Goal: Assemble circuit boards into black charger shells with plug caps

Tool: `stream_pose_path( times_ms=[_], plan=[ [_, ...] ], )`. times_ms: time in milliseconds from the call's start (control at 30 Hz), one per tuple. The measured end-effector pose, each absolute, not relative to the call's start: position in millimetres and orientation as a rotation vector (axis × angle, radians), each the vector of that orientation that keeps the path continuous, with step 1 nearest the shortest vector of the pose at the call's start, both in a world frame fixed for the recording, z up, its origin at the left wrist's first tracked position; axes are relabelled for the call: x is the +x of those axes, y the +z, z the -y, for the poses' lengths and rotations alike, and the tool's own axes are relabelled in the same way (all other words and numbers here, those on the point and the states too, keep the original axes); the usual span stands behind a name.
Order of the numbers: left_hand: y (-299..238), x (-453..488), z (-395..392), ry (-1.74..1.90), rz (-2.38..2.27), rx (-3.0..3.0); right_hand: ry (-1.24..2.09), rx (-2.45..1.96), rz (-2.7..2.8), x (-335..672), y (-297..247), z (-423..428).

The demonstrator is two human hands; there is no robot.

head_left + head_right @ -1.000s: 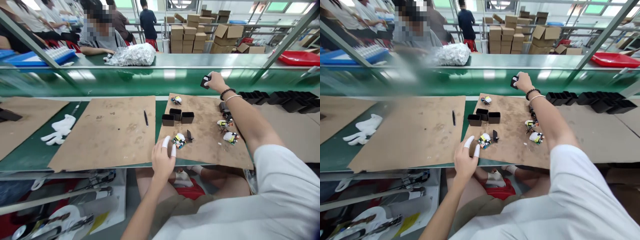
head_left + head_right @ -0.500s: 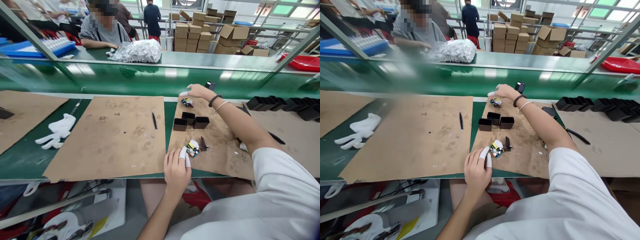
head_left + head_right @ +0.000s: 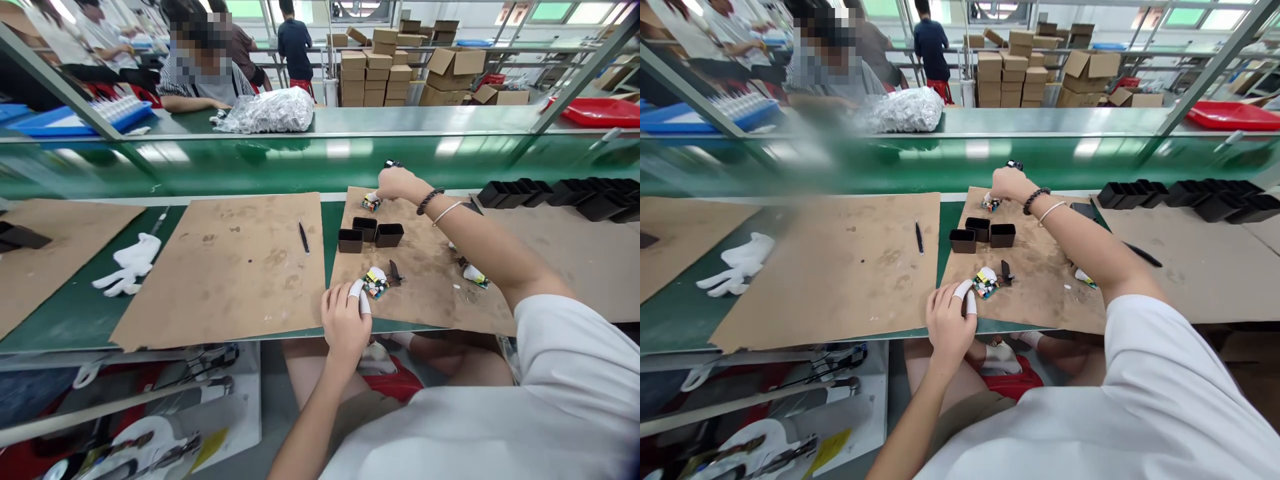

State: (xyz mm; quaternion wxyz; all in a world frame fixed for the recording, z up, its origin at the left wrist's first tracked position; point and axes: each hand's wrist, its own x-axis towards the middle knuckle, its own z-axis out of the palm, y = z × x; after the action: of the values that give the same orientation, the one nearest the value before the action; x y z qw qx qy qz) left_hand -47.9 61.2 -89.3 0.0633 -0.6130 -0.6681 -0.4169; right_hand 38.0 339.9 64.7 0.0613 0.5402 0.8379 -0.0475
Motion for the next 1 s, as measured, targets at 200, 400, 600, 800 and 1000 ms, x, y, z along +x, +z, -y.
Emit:
stream_pose_path(
  times_ms=[200,400,600,800,1000],
  plan=[
    [-88.1,-49.2,-60.1,-1.238,2.052,-1.858,-0.139,1.589,-2.496,15.0,23.1,-346.5],
    [-88.7,-49.2,-61.7,-1.217,2.065,-1.863,-0.200,1.403,-2.544,16.7,27.1,-370.6],
    [-91.3,-51.5,-62.8,-1.241,2.088,-1.878,-0.179,1.346,-2.611,8.9,24.8,-386.1],
    [-89.2,-50.9,-62.6,-1.302,2.158,-1.909,-0.256,1.275,-2.751,8.4,26.6,-390.5],
    [-85.7,-66.2,-66.1,-1.499,2.268,-1.937,-0.362,1.391,-2.840,42.6,33.6,-376.3]
  ],
)
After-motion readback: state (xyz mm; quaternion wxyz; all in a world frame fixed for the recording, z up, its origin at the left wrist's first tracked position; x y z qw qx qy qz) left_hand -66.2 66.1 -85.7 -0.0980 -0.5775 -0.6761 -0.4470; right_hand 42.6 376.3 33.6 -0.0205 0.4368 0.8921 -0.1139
